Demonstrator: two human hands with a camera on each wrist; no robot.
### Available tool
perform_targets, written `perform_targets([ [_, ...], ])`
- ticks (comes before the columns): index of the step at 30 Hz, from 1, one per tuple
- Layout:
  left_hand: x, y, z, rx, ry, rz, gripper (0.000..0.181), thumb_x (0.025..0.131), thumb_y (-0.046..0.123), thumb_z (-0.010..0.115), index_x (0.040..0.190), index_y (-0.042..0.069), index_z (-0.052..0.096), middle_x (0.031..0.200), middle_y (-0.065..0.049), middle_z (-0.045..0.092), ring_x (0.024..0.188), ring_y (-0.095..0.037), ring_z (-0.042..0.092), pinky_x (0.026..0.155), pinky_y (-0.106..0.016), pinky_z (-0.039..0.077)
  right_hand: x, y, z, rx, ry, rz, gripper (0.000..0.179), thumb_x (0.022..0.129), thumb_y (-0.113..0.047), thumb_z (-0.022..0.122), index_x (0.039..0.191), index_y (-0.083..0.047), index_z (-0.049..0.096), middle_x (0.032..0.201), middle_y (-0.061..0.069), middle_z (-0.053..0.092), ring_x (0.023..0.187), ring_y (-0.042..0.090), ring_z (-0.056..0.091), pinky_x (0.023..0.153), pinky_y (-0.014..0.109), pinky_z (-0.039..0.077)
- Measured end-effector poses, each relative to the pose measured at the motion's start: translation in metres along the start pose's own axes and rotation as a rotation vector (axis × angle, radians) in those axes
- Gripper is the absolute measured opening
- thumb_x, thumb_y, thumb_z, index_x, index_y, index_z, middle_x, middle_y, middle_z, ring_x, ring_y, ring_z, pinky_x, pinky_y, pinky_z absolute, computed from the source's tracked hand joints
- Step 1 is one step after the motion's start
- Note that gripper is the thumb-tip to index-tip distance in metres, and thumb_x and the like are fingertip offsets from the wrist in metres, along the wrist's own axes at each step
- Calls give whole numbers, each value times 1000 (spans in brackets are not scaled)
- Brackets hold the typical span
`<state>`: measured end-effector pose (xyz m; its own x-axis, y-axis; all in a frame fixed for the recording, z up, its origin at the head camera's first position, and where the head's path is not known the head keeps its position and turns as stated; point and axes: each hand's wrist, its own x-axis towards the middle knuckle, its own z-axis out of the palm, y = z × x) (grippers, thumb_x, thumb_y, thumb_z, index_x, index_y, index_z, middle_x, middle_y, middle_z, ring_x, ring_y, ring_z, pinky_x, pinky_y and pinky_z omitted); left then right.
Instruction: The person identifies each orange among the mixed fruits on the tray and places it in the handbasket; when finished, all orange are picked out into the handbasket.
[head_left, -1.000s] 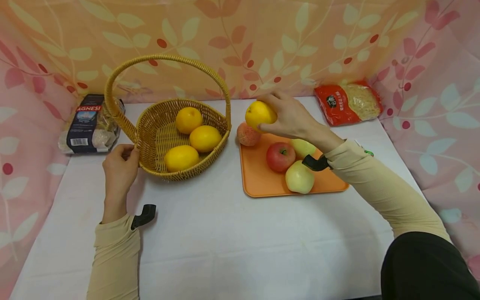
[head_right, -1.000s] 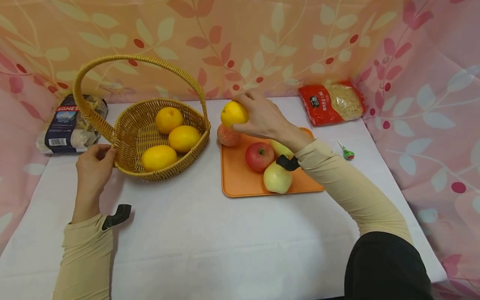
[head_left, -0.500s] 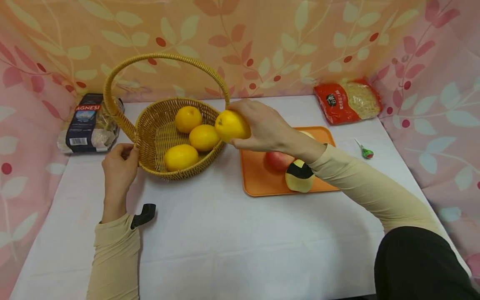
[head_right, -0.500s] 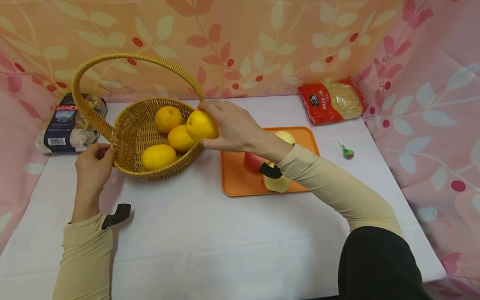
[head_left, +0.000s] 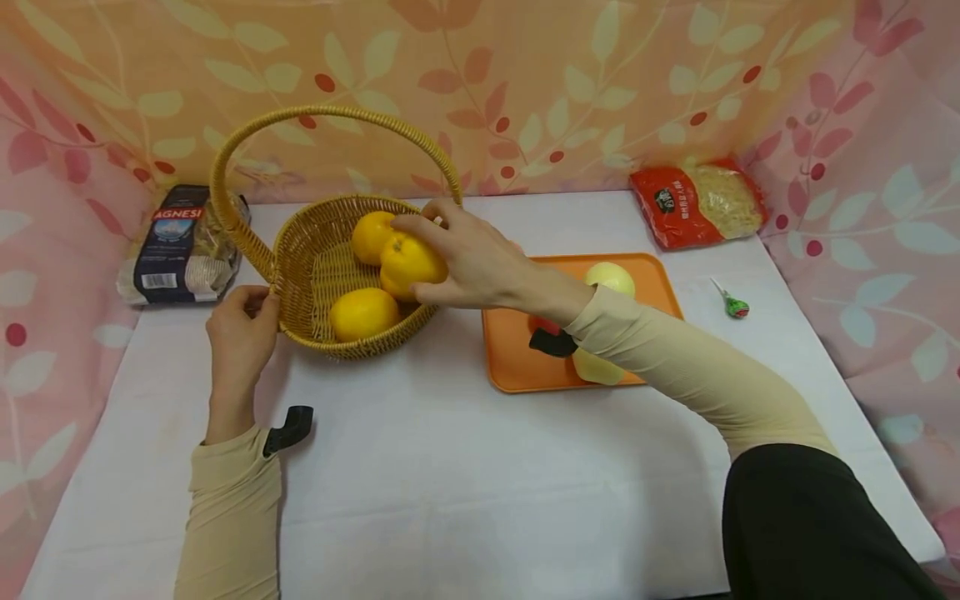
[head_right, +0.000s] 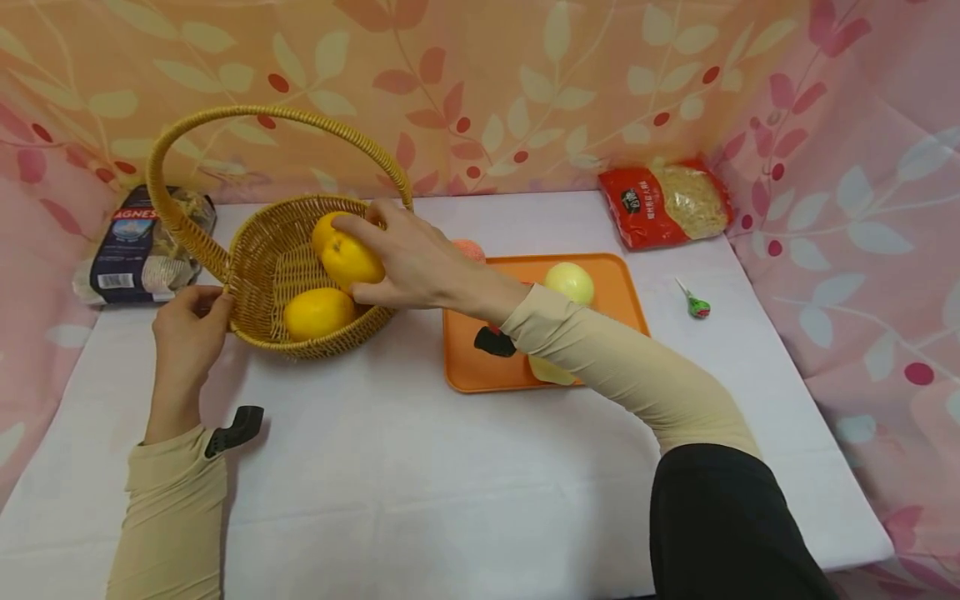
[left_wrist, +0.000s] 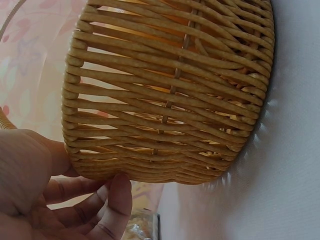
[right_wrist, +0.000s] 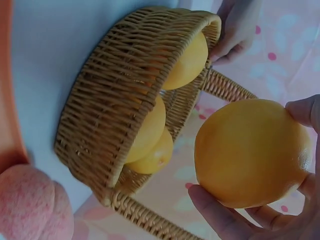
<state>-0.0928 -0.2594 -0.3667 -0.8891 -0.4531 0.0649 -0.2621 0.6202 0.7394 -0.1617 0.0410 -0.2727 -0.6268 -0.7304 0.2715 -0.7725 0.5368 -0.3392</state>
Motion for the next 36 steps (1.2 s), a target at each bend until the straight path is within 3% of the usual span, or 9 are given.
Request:
perform_targets([
  [5, 0, 1, 0, 4, -6, -14, 37, 98, 25, 48, 120, 1, 65, 103, -15, 64, 74, 0, 47, 57, -10, 38, 13, -6, 5, 17, -25, 59, 66, 83, -45, 65, 140, -19, 47, 134, 8, 48, 96, 19, 58, 80, 35, 52],
  [10, 0, -1, -1, 3, 2, -17, 36, 98, 24, 49, 119, 0, 65, 103, -16, 64, 73, 1, 46, 57, -10, 38, 30, -14, 13, -34, -50, 94, 69, 84, -48, 66, 143, -21, 44, 140, 6, 51, 118, 22, 55, 94, 39, 49],
  [14, 0, -3, 0, 8, 11, -7, 35, 98, 24, 49, 118, 1, 66, 103, -16, 65, 72, 4, 45, 57, -10, 37, 43, -19, 21, -49, -68, 97, 69, 85, -49, 65, 144, -20, 43, 141, 5, 52, 129, 22, 49, 105, 36, 42],
  [18, 0, -3, 0, 8, 11, 4, 35, 98, 24, 50, 119, 0, 66, 104, -18, 66, 71, 5, 44, 56, -9, 37, 52, -22, 29, -35, -60, 76, 70, 86, -47, 66, 145, -17, 43, 141, 6, 53, 130, 23, 50, 110, 35, 39],
  [23, 0, -2, 0, 7, 10, 10, 35, 98, 24, 50, 119, 0, 66, 104, -18, 67, 70, 5, 44, 55, -9, 37, 61, -24, 39, -26, -32, 47, 69, 87, -43, 68, 144, -12, 44, 138, 9, 54, 125, 23, 53, 109, 34, 40],
  [29, 0, -1, 1, 10, 9, 13, 35, 98, 24, 50, 118, 0, 66, 104, -19, 67, 72, 4, 44, 59, -10, 36, 71, -26, 49, -18, -49, 80, 70, 88, -45, 66, 145, -12, 42, 138, 9, 48, 111, 17, 56, 95, 29, 48],
  [36, 0, -1, 0, 10, 18, 24, 34, 98, 23, 51, 116, -1, 66, 101, -18, 67, 72, 3, 43, 62, -13, 36, 76, -26, 60, -30, -45, 54, 67, 89, -42, 65, 142, -9, 45, 135, 8, 51, 107, 16, 58, 92, 26, 49],
])
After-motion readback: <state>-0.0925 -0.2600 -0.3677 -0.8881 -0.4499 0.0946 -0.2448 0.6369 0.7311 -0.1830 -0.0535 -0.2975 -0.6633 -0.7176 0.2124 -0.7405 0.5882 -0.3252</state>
